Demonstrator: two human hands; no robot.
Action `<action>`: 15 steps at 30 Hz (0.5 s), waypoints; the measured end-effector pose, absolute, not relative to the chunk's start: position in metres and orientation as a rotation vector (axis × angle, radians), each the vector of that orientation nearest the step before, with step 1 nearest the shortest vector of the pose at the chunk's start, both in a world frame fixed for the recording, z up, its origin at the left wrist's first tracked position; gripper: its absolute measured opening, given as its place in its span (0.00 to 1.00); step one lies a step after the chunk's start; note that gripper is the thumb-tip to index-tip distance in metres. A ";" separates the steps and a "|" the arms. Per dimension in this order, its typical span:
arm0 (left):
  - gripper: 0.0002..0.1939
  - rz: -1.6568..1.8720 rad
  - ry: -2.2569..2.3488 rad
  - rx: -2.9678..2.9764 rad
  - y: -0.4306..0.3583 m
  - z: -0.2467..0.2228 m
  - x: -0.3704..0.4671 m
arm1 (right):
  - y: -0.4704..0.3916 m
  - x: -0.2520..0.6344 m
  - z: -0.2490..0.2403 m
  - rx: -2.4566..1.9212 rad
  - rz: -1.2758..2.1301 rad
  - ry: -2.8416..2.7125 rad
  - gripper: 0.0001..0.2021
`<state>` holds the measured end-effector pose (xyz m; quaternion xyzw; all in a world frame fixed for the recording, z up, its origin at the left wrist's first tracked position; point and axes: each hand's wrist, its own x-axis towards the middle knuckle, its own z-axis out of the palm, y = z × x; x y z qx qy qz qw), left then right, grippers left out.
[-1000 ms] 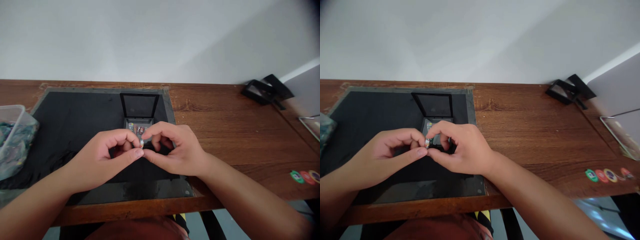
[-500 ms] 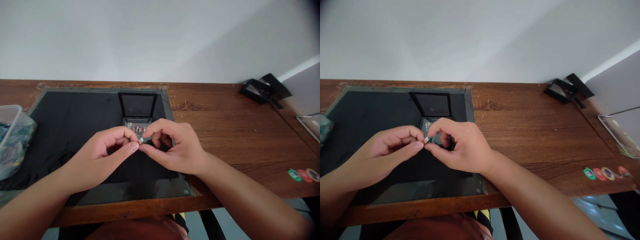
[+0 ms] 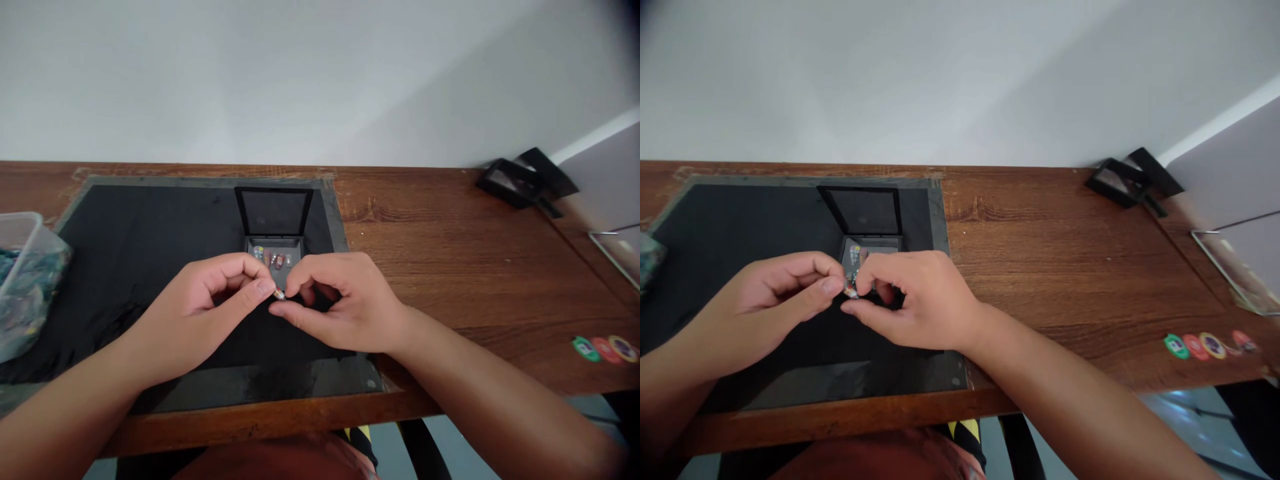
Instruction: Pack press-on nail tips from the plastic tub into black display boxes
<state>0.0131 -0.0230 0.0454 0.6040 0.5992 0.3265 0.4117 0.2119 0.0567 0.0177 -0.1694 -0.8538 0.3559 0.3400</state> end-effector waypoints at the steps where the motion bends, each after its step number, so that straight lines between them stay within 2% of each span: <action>1: 0.13 0.821 1.506 1.524 -0.023 0.046 0.013 | 0.057 0.212 0.017 -0.435 0.921 -2.224 0.08; 15: 0.17 0.770 1.413 1.531 -0.026 0.045 0.012 | 0.055 0.212 0.016 -0.402 0.902 -2.213 0.12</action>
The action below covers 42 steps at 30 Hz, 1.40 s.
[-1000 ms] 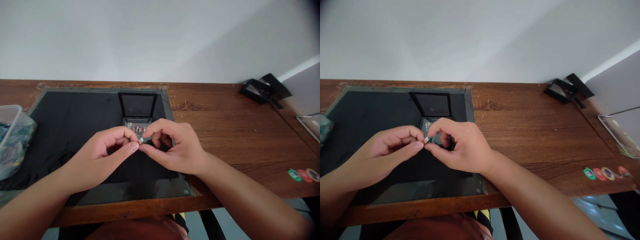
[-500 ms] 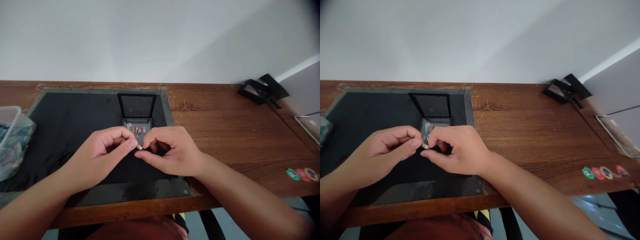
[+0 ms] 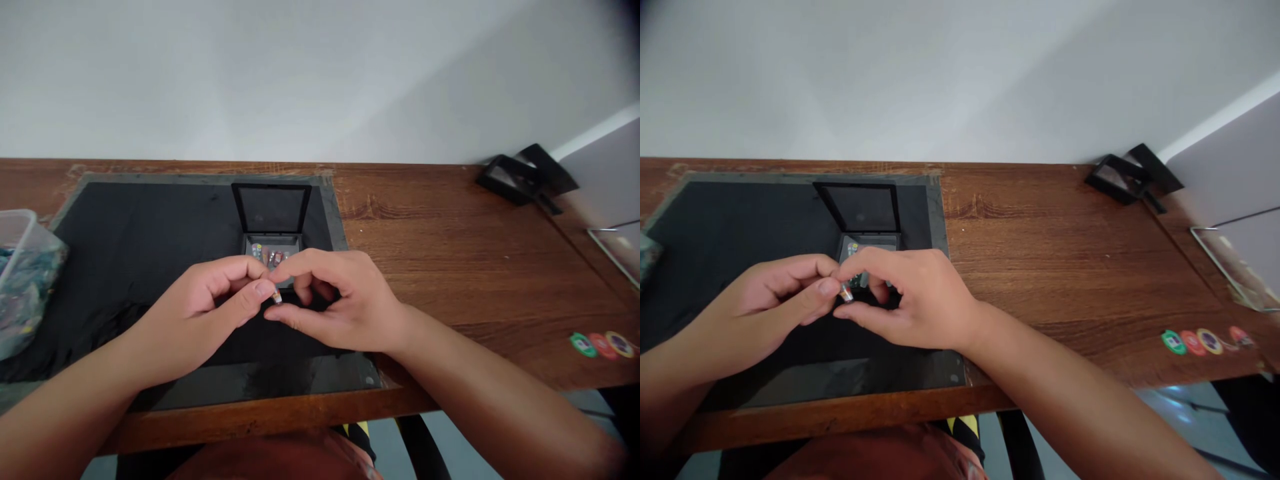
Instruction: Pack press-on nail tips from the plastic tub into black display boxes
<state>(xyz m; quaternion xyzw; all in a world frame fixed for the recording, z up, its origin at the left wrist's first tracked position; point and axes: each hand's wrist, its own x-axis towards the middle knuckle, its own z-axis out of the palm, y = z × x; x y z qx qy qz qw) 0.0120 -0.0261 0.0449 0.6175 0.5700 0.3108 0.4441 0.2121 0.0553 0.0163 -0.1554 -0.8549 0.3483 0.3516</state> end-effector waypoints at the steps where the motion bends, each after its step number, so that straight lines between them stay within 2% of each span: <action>1: 0.17 0.770 1.412 1.535 -0.026 0.045 0.012 | 0.055 0.212 0.017 -0.406 0.900 -2.214 0.11; 32: 0.10 0.771 1.425 1.425 -0.025 0.046 0.012 | 0.055 0.215 0.018 -0.402 0.865 -2.295 0.08; 42: 0.08 0.744 1.439 1.435 -0.027 0.044 0.009 | 0.053 0.214 0.019 -0.434 0.970 -2.241 0.10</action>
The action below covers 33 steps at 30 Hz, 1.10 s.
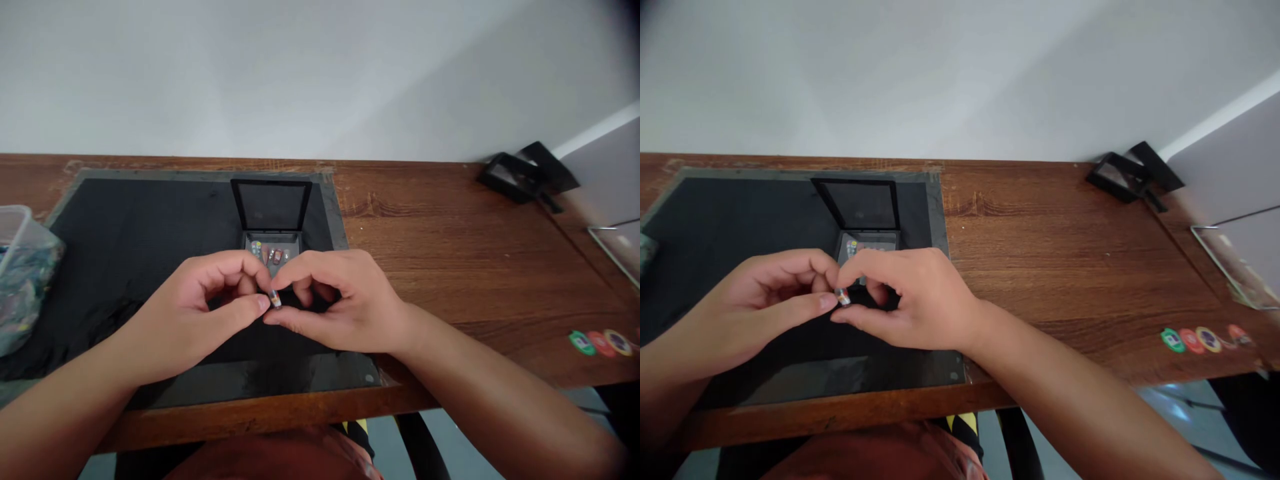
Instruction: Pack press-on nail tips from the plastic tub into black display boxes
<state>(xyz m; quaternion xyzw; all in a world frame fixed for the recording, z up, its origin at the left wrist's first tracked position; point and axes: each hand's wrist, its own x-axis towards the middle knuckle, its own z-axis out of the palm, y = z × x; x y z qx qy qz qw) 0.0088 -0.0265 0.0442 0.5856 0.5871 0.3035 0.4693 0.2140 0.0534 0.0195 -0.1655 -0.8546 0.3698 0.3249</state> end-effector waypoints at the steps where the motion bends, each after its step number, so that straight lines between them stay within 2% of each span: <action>1: 0.08 0.749 1.463 1.437 -0.027 0.044 0.008 | 0.054 0.214 0.020 -0.460 0.973 -2.235 0.10; 10: 0.07 0.795 2.009 1.814 -0.028 0.046 0.001 | 0.069 0.211 0.018 -1.028 1.024 -2.337 0.13; 14: 0.08 0.731 2.060 1.837 -0.027 0.044 -0.003 | 0.067 0.208 0.018 -1.060 1.075 -2.390 0.13; 22: 0.14 0.384 2.058 1.786 -0.021 0.035 -0.008 | 0.067 0.207 0.015 -1.082 1.067 -2.419 0.14; 33: 0.17 0.242 2.047 1.838 -0.020 0.034 -0.016 | 0.070 0.212 0.025 -1.083 1.116 -2.454 0.11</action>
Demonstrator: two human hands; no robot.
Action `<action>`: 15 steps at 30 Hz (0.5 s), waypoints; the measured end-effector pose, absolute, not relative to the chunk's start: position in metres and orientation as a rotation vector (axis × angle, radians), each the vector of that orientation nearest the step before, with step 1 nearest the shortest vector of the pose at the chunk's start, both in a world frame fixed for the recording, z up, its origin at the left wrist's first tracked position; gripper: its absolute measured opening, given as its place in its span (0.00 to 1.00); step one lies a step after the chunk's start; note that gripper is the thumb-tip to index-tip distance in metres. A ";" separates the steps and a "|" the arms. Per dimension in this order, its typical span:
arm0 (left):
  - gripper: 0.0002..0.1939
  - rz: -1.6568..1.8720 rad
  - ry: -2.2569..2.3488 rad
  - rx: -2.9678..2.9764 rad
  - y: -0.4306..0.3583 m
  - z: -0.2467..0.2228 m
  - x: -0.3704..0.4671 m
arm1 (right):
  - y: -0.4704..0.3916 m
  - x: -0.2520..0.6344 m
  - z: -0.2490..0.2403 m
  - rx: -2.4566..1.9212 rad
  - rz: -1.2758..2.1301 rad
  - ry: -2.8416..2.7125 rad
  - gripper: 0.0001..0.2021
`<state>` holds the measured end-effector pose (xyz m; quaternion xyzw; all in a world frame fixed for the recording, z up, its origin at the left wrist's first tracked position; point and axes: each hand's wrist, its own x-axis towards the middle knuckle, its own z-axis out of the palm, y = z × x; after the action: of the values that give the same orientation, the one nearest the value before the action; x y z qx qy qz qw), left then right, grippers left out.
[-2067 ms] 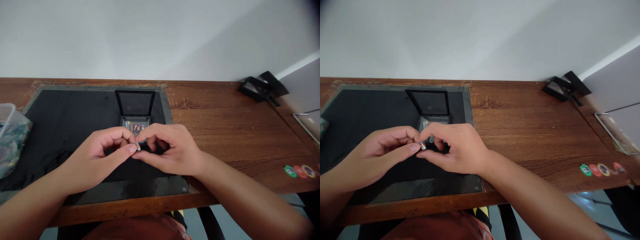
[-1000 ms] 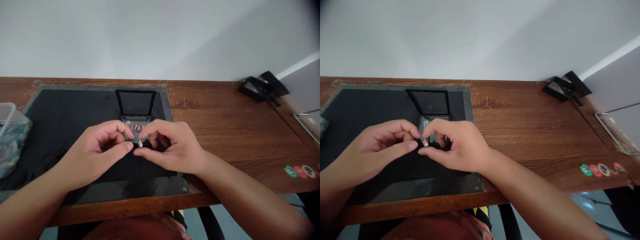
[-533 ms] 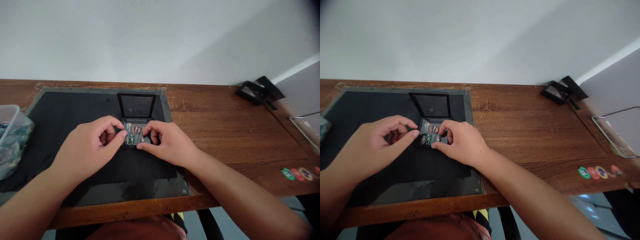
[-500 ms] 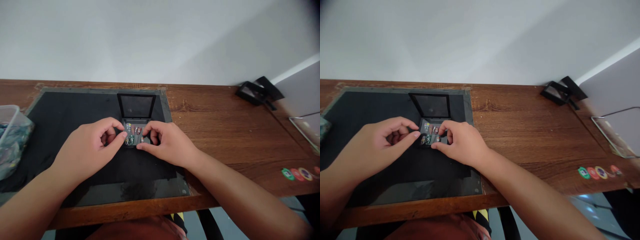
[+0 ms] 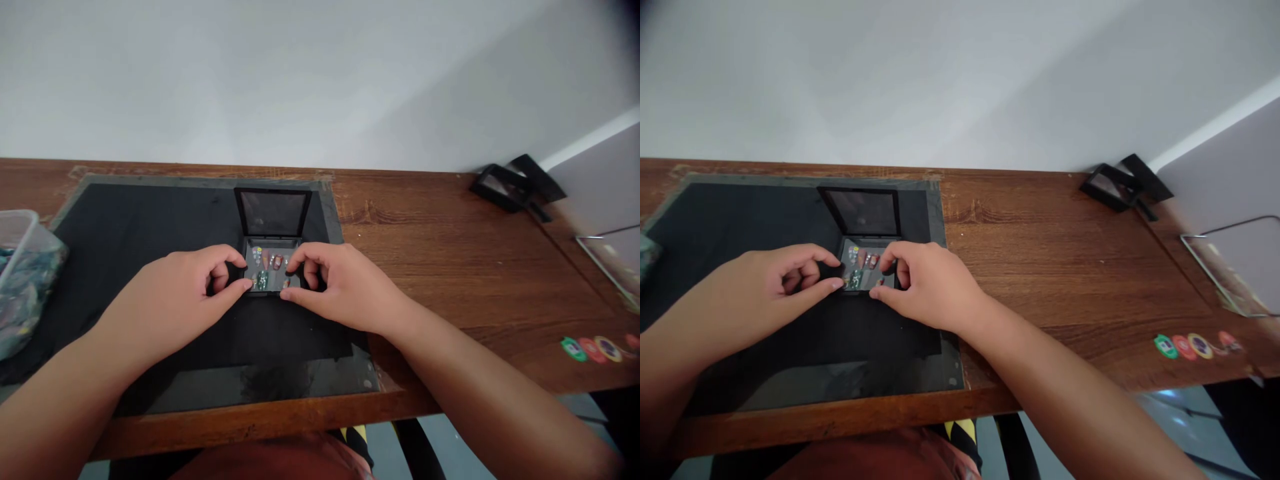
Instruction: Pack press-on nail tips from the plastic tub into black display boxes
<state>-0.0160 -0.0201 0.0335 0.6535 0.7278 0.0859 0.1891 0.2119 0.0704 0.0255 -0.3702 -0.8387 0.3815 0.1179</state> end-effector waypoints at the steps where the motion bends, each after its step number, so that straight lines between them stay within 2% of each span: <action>1: 0.17 0.232 2.045 1.840 -0.020 0.033 -0.016 | 0.070 0.212 0.025 -1.086 1.110 -2.458 0.09; 5: 0.16 0.225 2.018 1.862 -0.021 0.034 -0.015 | 0.068 0.211 0.023 -1.118 1.096 -2.475 0.06; 15: 0.14 0.242 2.000 1.863 -0.021 0.035 -0.012 | 0.063 0.208 0.021 -1.112 1.011 -2.483 0.07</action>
<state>-0.0120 -0.0214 0.0347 0.6657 0.7144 0.0864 0.1974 0.2079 0.0630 0.0208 -0.3802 -0.8494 0.3459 0.1193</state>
